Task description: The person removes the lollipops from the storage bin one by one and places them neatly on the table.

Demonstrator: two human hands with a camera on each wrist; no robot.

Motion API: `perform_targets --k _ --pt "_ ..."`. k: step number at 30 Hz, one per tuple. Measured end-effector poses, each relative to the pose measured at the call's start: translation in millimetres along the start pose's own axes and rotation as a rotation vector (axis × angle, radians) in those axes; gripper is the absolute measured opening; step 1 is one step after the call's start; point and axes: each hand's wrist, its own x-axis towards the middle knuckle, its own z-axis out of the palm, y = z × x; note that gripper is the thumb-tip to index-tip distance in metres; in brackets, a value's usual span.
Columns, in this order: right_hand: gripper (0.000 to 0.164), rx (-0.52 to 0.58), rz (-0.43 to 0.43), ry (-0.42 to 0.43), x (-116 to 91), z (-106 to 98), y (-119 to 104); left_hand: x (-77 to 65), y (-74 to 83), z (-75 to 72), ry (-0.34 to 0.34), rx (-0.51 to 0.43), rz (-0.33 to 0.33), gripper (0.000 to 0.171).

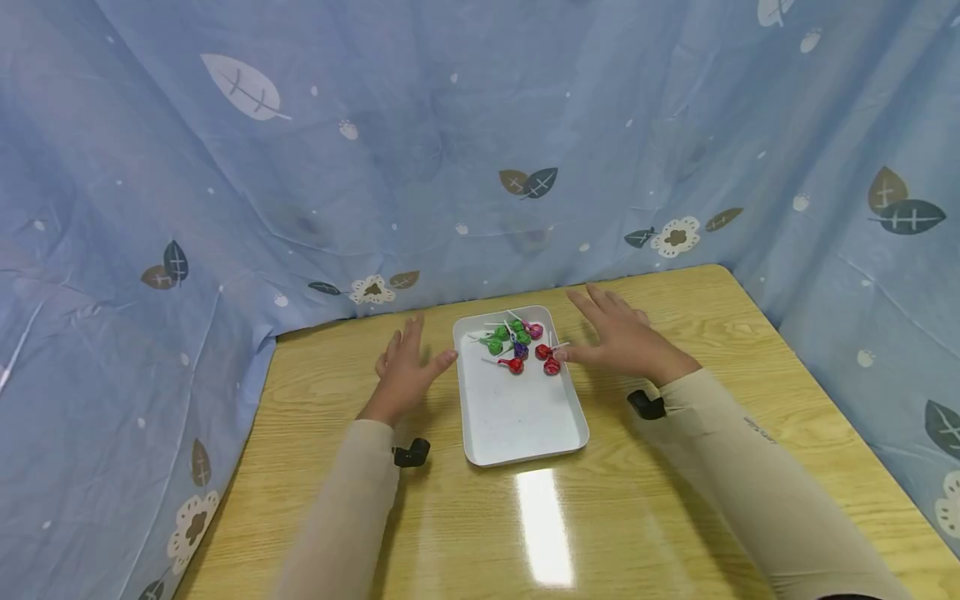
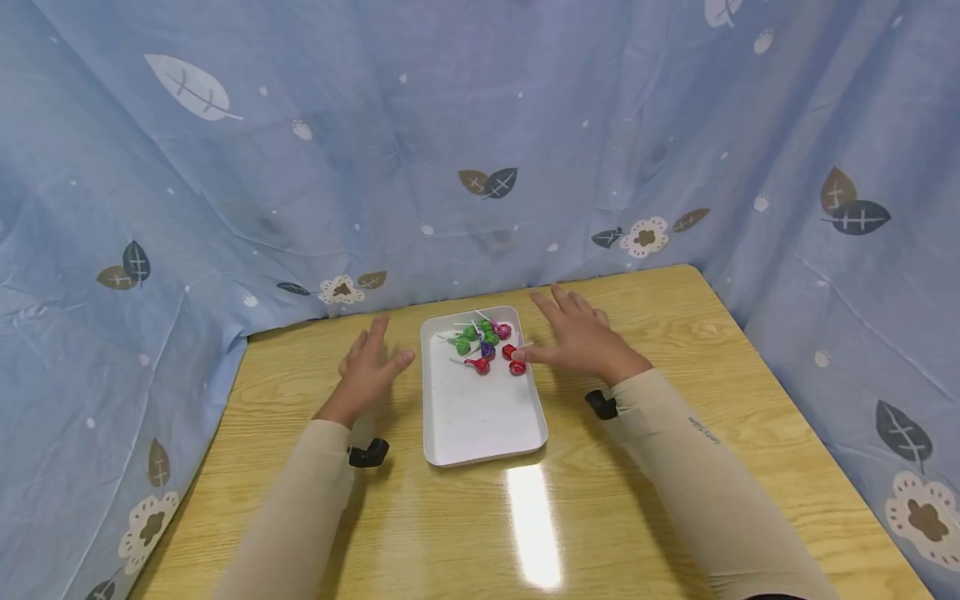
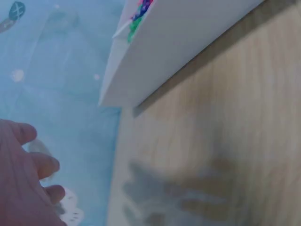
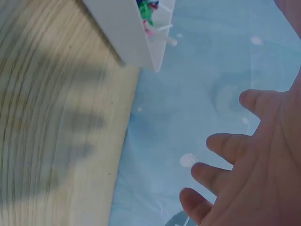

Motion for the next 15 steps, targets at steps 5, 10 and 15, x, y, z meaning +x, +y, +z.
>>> perform_targets --k 5,10,15 --pt "0.118 0.035 -0.041 0.0 0 1 -6 -5.1 -5.1 15.7 -0.003 -0.2 -0.017 0.097" --pt "0.117 0.064 -0.07 0.015 -1 2 -12 -9.0 -9.2 35.0 -0.004 -0.455 -0.008 0.096" --pt "0.121 0.109 -0.094 -0.011 -1 2 -20 -14.6 -10.6 59.7 0.037 -0.651 0.001 0.088"
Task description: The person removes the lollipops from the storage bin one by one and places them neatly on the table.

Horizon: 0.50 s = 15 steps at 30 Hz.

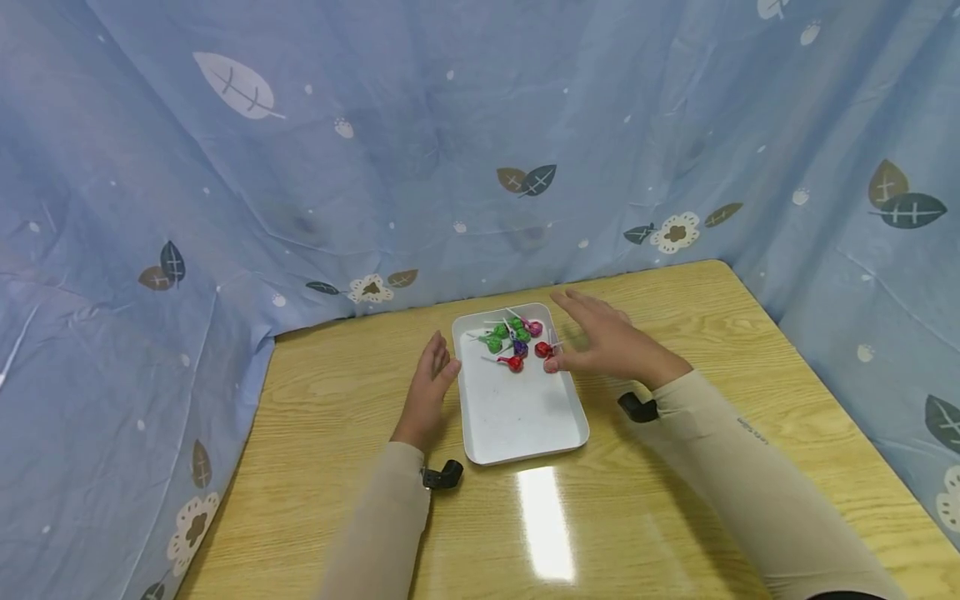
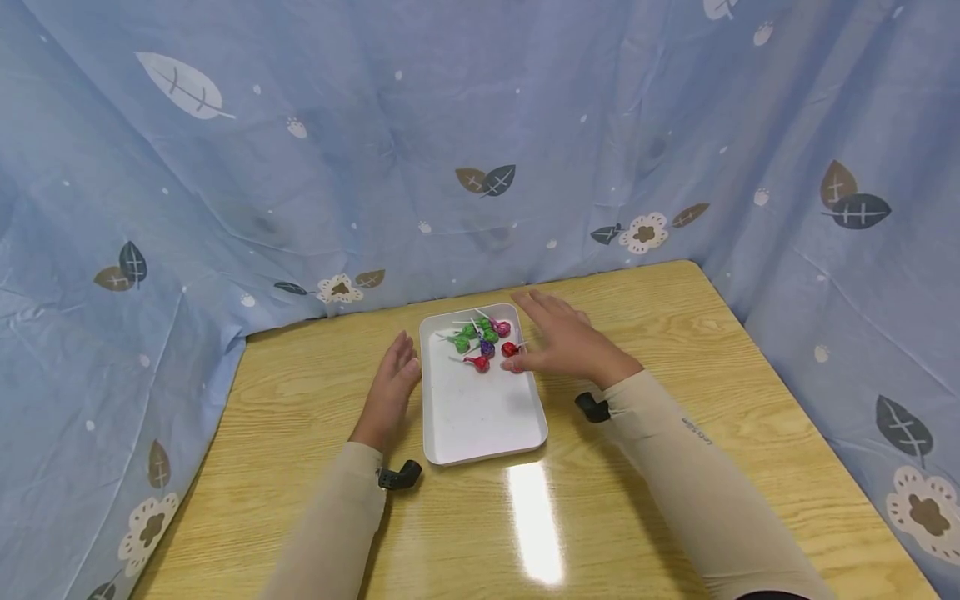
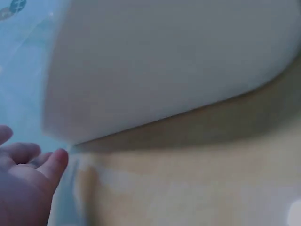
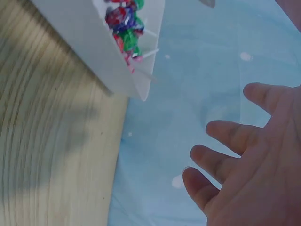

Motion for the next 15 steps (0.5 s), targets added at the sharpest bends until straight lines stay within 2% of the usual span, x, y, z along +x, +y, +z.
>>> perform_targets --k 3,8,15 --pt "0.12 0.019 -0.03 -0.016 1 2 -4 -1.8 -10.1 9.4 0.028 -0.067 0.006 0.079" --pt "0.119 0.032 -0.06 -0.011 0 4 -9 -3.8 -16.8 20.5 0.039 -0.09 0.03 0.075" --pt "0.113 0.104 -0.098 0.003 2 10 -13 -3.8 -22.3 23.5 0.058 -0.11 0.068 0.075"
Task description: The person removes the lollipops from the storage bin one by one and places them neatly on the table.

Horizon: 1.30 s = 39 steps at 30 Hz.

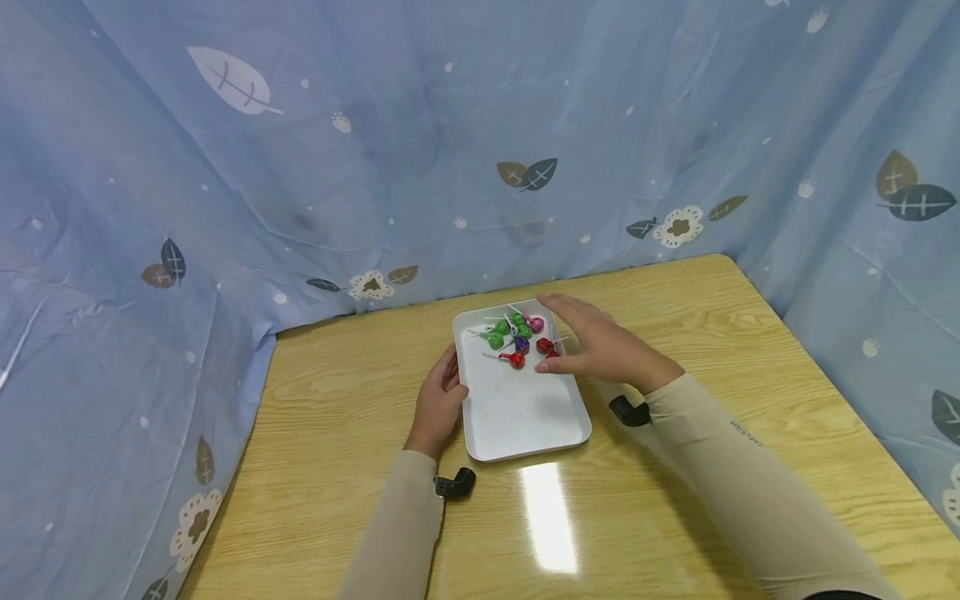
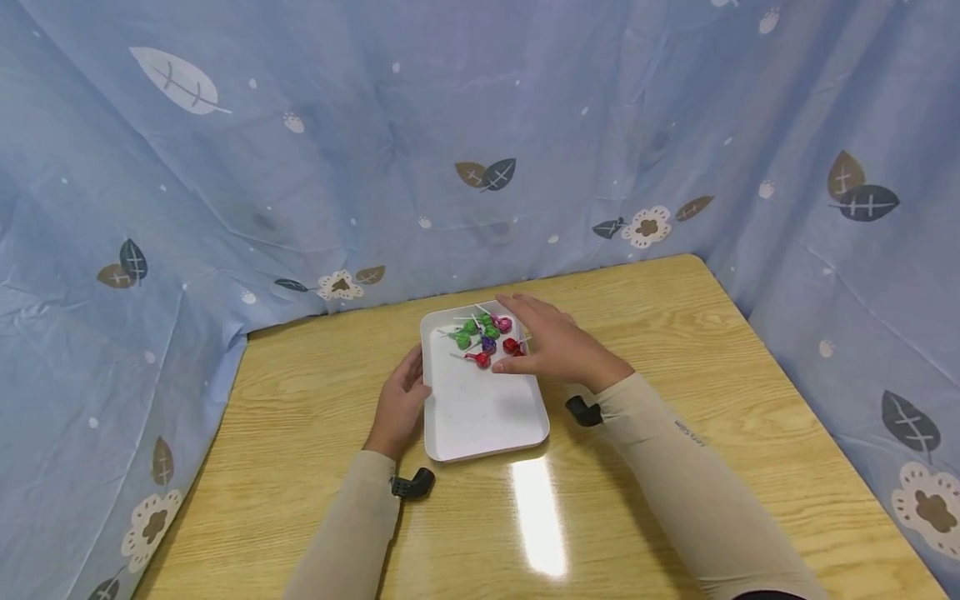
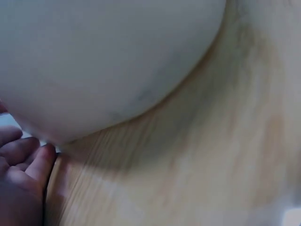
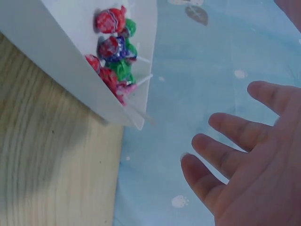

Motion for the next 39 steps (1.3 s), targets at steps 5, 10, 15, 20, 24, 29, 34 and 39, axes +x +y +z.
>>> perform_targets --k 5,10,15,20,24,29,34,39 --pt "0.105 0.054 -0.021 -0.009 3 7 -4 -2.7 -1.6 -2.1 0.029 0.019 -0.007 0.075" --pt "0.09 0.076 -0.048 0.028 6 13 -6 -3.5 -2.7 -4.4 0.045 0.028 -0.015 0.075" --pt "0.078 0.137 -0.05 0.084 9 21 -6 -2.9 -2.0 -5.0 0.046 0.028 -0.012 0.075" --pt "0.068 0.247 -0.033 0.113 15 29 -7 -2.7 -1.6 -4.7 0.044 0.023 -0.009 0.076" --pt "0.063 0.314 0.001 0.124 19 35 -8 -2.8 -0.8 -3.6 0.047 0.014 -0.015 0.075" --pt "0.063 0.328 0.044 0.096 23 42 -6 -2.4 0.8 -2.0 0.048 0.012 -0.019 0.075" --pt "0.062 0.323 0.061 0.089 25 46 0 -2.4 1.8 -1.3 0.046 0.01 -0.028 0.074" --pt "0.056 0.34 0.055 0.092 29 52 3 -2.1 0.4 -1.2 0.045 0.009 -0.024 0.074"
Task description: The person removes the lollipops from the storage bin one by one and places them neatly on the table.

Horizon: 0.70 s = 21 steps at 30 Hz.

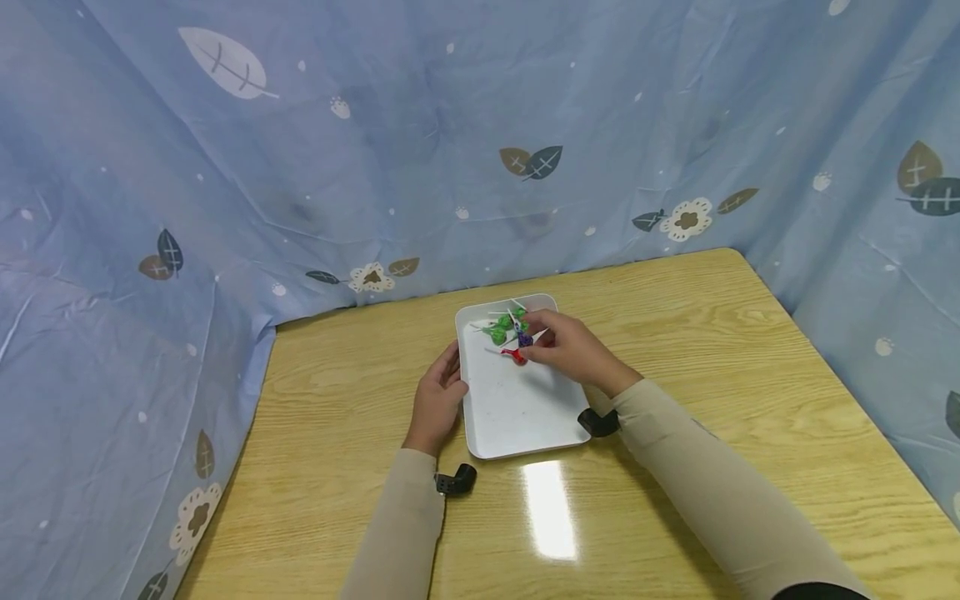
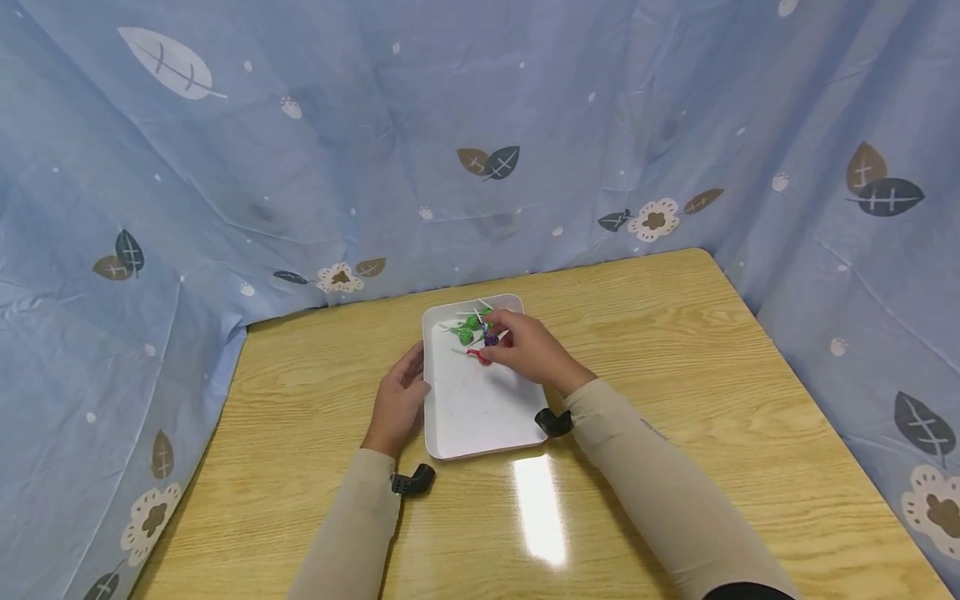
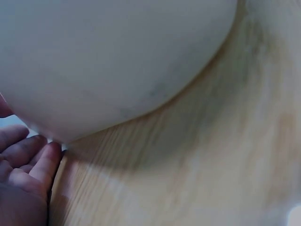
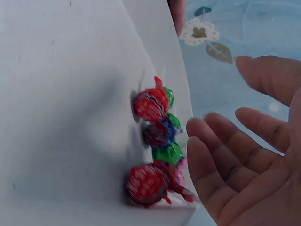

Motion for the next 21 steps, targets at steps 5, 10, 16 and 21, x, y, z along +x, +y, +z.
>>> perform_targets --k 5,10,16,21 --pt "0.053 -0.016 0.029 0.005 4 6 2 1.0 -0.5 -0.1 0.001 0.008 -0.005 0.074" --pt "0.048 -0.04 0.063 0.01 7 8 5 0.6 -0.1 -0.5 -0.002 0.01 -0.007 0.074" --pt "0.043 -0.06 0.075 -0.012 12 12 8 1.1 -1.9 -2.0 0.013 0.017 0.002 0.074" --pt "0.036 -0.118 0.088 -0.026 15 19 10 1.4 -2.7 -0.8 0.003 0.012 0.008 0.074"
